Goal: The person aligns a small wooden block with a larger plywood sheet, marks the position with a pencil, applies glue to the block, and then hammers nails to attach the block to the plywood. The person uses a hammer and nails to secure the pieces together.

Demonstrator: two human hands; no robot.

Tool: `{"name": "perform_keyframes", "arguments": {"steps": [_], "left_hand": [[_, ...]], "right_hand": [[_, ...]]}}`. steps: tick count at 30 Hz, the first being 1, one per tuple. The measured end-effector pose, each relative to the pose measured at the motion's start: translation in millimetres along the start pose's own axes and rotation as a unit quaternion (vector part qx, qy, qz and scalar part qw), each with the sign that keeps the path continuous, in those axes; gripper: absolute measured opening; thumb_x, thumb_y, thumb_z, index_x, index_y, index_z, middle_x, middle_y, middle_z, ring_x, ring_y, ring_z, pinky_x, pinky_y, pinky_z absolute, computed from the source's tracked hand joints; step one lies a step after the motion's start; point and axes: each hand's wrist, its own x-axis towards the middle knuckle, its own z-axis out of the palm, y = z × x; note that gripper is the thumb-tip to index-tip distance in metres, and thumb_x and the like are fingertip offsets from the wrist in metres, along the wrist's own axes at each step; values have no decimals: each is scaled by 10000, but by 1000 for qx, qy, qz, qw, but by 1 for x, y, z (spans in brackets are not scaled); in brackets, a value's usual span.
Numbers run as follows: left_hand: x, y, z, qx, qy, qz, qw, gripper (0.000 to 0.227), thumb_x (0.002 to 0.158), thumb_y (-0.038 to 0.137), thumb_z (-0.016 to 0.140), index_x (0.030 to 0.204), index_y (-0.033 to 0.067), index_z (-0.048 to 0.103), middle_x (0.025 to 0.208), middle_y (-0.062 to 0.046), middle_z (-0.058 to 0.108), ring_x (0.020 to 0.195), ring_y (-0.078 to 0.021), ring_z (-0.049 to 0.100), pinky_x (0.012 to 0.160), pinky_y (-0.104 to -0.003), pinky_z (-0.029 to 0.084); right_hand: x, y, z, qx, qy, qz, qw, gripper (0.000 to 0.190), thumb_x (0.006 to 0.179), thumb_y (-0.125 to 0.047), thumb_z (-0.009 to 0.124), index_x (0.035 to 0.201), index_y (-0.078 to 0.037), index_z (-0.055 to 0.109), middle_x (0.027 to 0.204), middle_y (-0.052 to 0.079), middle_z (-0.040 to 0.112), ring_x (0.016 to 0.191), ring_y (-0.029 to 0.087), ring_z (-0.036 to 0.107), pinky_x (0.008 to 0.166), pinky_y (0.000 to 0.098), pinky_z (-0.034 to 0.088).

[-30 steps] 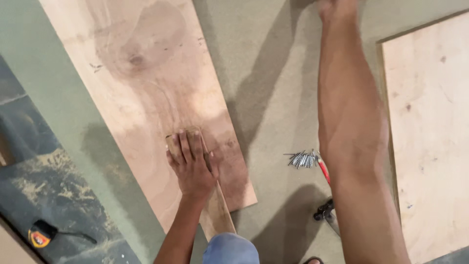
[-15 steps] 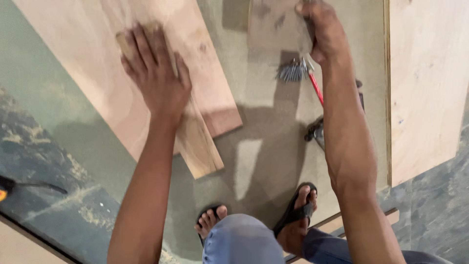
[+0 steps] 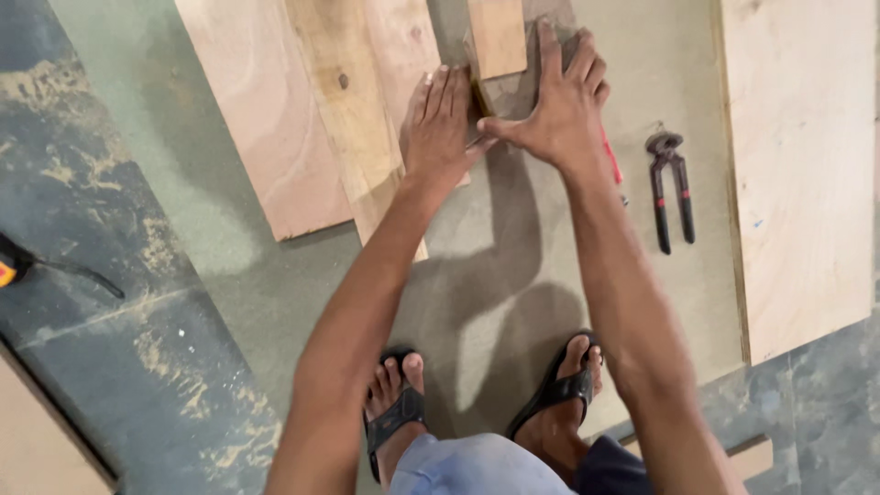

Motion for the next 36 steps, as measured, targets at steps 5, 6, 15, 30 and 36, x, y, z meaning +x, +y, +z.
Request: {"name": "perform_keyframes", "arguments": {"steps": [5,6,15,30,36], "left_hand": [[29,11,-3,-53,-37,-70,995,766,961,402,722,1584,85,407,1635,-94,446,1557,-219,322,1334,-447,86],[32,12,-4,-56,-61,-95,992,845,890,445,756,1549,61,392,1609,-108,434,1537,-233,307,1313,-435,81],[36,16,-9,-20,-93,-96,991,958,799,522,778,1499,3,381,1541,-150,454,1479,-224,345,1280,-442,68],[3,-6,-34,-167,49,28,984,968,804,275,776,1519,-132,265,1560,-340,309,1470,-467,271,1245,-503,211],[-123,-72,-74,-17,181,12,983,356,1061,-8,563,1397,31,450,1547,-208,508,1456,-380,469,1274,-490,352]], "right_hand": [[-7,-21,-8,3,25,15,1000,1184,607,-481,901,1578,-106,338,1524,359,255,1381,549,301,1097,662,322],[-3,-15,-10,3,24,5,1000,1185,596,-487,911,1570,-109,352,1511,356,267,1372,548,311,1078,661,336],[125,128,7,163,5,25,986,921,802,-470,870,1519,-30,496,1469,275,532,1396,424,480,1166,476,425],[9,44,23,71,132,-151,977,551,963,-268,877,1394,-35,626,1643,297,302,1530,490,288,1228,617,321],[-2,-12,23,-54,69,-81,993,1095,664,-588,972,1486,-4,544,1629,334,98,1479,563,69,1126,736,196]]}}
